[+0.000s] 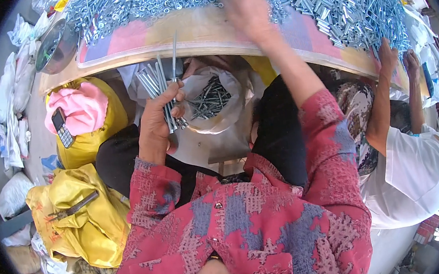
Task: The person assembles metal hardware by sliding washers onto long metal pins and organizing them into bundles by hand.
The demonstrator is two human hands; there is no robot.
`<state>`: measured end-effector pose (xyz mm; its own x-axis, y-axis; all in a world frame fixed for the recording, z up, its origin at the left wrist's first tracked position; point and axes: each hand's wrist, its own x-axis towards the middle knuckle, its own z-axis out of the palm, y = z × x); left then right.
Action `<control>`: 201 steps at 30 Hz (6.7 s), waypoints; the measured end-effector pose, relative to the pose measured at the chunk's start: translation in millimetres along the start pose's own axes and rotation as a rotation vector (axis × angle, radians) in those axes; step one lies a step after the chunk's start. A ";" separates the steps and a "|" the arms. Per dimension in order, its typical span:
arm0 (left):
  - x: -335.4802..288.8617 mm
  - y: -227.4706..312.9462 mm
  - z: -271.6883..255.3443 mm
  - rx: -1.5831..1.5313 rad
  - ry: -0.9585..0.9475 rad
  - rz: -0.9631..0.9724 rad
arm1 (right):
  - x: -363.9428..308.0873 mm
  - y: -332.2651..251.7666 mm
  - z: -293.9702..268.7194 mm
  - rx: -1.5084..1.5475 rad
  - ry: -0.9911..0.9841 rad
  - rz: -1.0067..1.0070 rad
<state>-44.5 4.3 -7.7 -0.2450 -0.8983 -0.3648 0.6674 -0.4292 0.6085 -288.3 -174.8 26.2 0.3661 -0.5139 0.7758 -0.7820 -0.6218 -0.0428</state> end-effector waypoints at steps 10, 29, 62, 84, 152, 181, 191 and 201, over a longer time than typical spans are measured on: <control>-5.8 13.6 -4.4 -0.013 0.050 0.066 | 18.2 -78.9 70.0 -0.056 -0.262 -0.071; -1.0 8.6 -4.9 0.064 0.094 0.155 | 19.3 -81.6 57.6 0.051 -0.262 0.193; 30.4 -25.9 31.0 0.214 -0.063 0.138 | -79.4 68.6 -81.4 -0.074 -0.135 0.674; 22.6 -16.4 26.4 0.274 -0.111 0.024 | -21.6 -62.9 -72.5 0.747 -0.181 0.718; -27.6 5.3 -1.8 0.381 -0.041 0.411 | -52.5 -189.2 -46.6 1.324 -0.377 0.700; 23.4 -54.9 38.5 0.313 -0.295 -0.186 | -89.8 -80.0 -96.8 1.031 -0.042 1.091; 16.2 -52.2 52.0 0.282 -0.249 -0.233 | -147.8 136.9 -182.3 -0.482 -0.234 0.590; 10.4 -45.0 54.8 0.374 -0.272 -0.193 | -119.1 123.2 -172.7 0.430 -0.144 0.975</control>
<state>-115.7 9.1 -0.3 -0.5467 -0.7700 -0.3290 0.3061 -0.5495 0.7774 -515.4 -88.1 37.3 -0.2416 -0.9479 0.2077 -0.5362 -0.0480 -0.8427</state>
